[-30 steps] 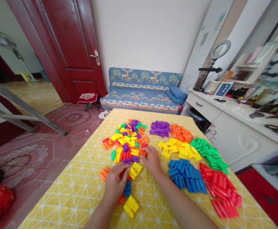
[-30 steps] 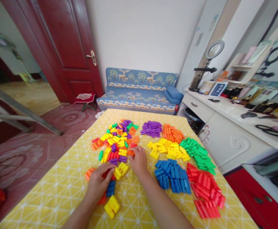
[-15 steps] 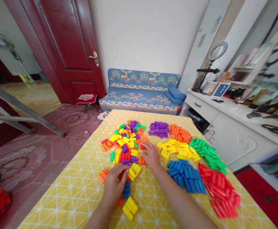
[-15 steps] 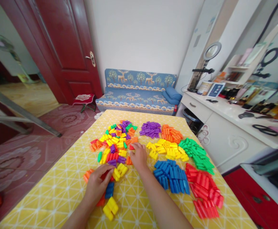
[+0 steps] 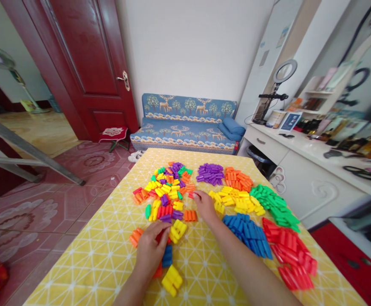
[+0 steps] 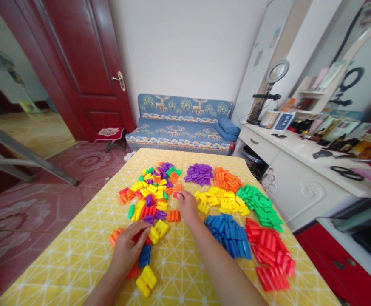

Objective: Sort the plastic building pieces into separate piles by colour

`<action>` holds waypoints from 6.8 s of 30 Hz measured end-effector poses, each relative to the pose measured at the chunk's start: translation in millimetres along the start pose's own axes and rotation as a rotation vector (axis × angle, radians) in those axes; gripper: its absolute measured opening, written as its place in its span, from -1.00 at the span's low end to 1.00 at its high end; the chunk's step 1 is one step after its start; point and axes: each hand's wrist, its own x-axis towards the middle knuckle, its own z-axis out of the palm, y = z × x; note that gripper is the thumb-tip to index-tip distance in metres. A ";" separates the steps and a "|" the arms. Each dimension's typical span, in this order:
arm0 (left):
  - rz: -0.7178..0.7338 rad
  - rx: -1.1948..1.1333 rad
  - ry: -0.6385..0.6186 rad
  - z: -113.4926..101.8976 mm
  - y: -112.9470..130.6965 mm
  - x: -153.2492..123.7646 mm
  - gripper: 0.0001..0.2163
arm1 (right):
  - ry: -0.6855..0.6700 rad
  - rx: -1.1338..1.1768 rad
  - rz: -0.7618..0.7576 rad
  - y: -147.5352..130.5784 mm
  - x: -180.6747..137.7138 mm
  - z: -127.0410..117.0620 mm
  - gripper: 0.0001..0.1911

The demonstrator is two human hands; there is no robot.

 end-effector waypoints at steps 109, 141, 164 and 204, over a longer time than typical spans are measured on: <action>-0.019 0.015 -0.001 -1.1 3.6 0.8 -0.82 | -0.327 0.078 -0.227 -48.4 -34.0 -18.2 -0.82; -0.044 0.029 -0.029 1.2 -1.6 -0.5 -0.80 | -0.217 0.412 0.028 -52.6 2.0 -11.7 -0.85; -0.057 0.018 -0.026 0.8 -1.6 -0.3 -0.80 | -0.283 -0.512 -0.128 17.5 6.2 -77.2 -0.79; -0.048 0.034 -0.028 -0.9 1.6 0.1 -0.81 | 0.312 0.138 0.439 118.2 85.3 -149.4 -0.76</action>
